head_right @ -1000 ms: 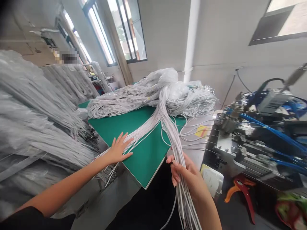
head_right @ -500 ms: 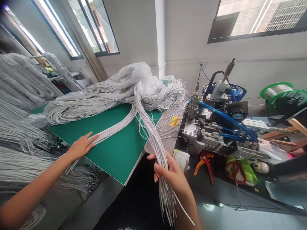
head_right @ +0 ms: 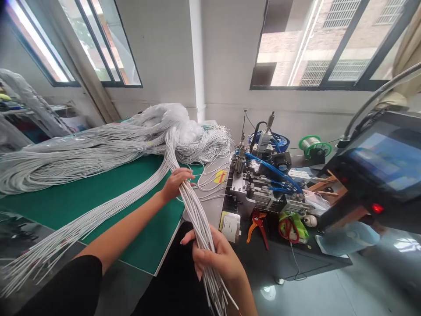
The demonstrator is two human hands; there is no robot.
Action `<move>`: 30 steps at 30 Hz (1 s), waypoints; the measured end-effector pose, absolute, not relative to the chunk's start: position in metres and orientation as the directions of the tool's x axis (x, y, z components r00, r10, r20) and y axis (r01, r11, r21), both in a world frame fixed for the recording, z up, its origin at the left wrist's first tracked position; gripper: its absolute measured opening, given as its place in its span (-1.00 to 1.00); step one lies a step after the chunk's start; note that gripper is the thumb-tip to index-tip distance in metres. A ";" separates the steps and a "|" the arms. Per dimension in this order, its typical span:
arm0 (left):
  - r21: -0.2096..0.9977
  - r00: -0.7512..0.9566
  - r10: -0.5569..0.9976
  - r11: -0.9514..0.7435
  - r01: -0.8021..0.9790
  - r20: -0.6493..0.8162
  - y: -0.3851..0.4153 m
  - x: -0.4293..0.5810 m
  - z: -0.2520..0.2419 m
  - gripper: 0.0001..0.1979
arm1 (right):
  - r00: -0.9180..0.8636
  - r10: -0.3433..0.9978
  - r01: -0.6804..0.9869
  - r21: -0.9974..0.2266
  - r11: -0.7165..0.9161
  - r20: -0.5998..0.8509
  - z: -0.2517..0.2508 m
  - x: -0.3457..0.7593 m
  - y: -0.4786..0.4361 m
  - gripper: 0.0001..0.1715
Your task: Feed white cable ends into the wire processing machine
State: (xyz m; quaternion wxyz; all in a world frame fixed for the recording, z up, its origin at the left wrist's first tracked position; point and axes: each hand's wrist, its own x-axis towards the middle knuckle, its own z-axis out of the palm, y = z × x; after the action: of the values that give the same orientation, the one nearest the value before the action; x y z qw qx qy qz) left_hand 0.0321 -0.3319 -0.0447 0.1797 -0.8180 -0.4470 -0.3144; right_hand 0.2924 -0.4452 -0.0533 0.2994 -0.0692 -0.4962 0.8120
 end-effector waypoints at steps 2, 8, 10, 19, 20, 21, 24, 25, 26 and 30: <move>0.012 0.385 0.824 -0.428 0.904 0.417 -0.325 0.035 -0.037 -0.75 | -0.757 0.639 -0.418 -0.851 -0.316 0.134 -0.057 0.299 -0.442 -0.59; -0.040 0.151 0.986 -0.149 0.988 0.067 -0.319 -0.001 -0.025 -0.74 | -0.479 0.875 -0.194 -0.964 -0.181 -0.068 -0.077 0.298 -0.427 -0.40; -0.028 0.120 0.988 -0.117 0.993 0.094 -0.322 -0.004 -0.029 -0.86 | -0.453 0.889 -0.139 -0.980 -0.141 -0.063 -0.083 0.288 -0.425 -0.39; -0.009 0.624 0.623 -0.704 0.710 0.471 -0.331 0.114 -0.089 -0.67 | -0.320 0.946 -0.049 -0.996 -0.077 -0.057 -0.089 0.279 -0.426 -0.36; -0.022 0.640 0.576 -0.734 0.679 0.509 -0.331 0.122 -0.093 -0.68 | -0.298 0.953 0.006 -0.999 -0.052 -0.052 -0.088 0.285 -0.427 -0.35; -0.034 0.643 0.541 -0.750 0.660 0.542 -0.331 0.127 -0.097 -0.70 | -0.286 0.957 0.067 -0.997 -0.030 -0.048 -0.086 0.292 -0.428 -0.36; -0.057 0.637 0.477 -0.773 0.632 0.605 -0.332 0.128 -0.104 -0.73 | -0.283 0.959 0.254 -0.965 0.060 -0.015 -0.079 0.314 -0.433 -0.48; -0.059 0.637 0.467 -0.777 0.626 0.614 -0.333 0.126 -0.105 -0.73 | -0.287 0.958 0.317 -0.942 0.107 0.012 -0.076 0.320 -0.434 -0.55; -0.058 0.636 0.461 -0.781 0.622 0.619 -0.334 0.124 -0.106 -0.73 | -0.295 0.955 0.380 -0.913 0.151 0.036 -0.074 0.326 -0.435 -0.61; -0.062 0.645 0.441 -0.795 0.603 0.624 -0.336 0.121 -0.105 -0.74 | -0.271 0.960 0.537 -0.817 0.213 0.072 -0.067 0.343 -0.435 -0.69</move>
State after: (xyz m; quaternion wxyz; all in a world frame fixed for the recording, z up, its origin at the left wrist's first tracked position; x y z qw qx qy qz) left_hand 0.1207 -0.3359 -0.1045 0.1334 -0.8972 -0.2909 -0.3044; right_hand 0.3427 -0.4347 -0.0665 0.3035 -0.5218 -0.7171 0.3485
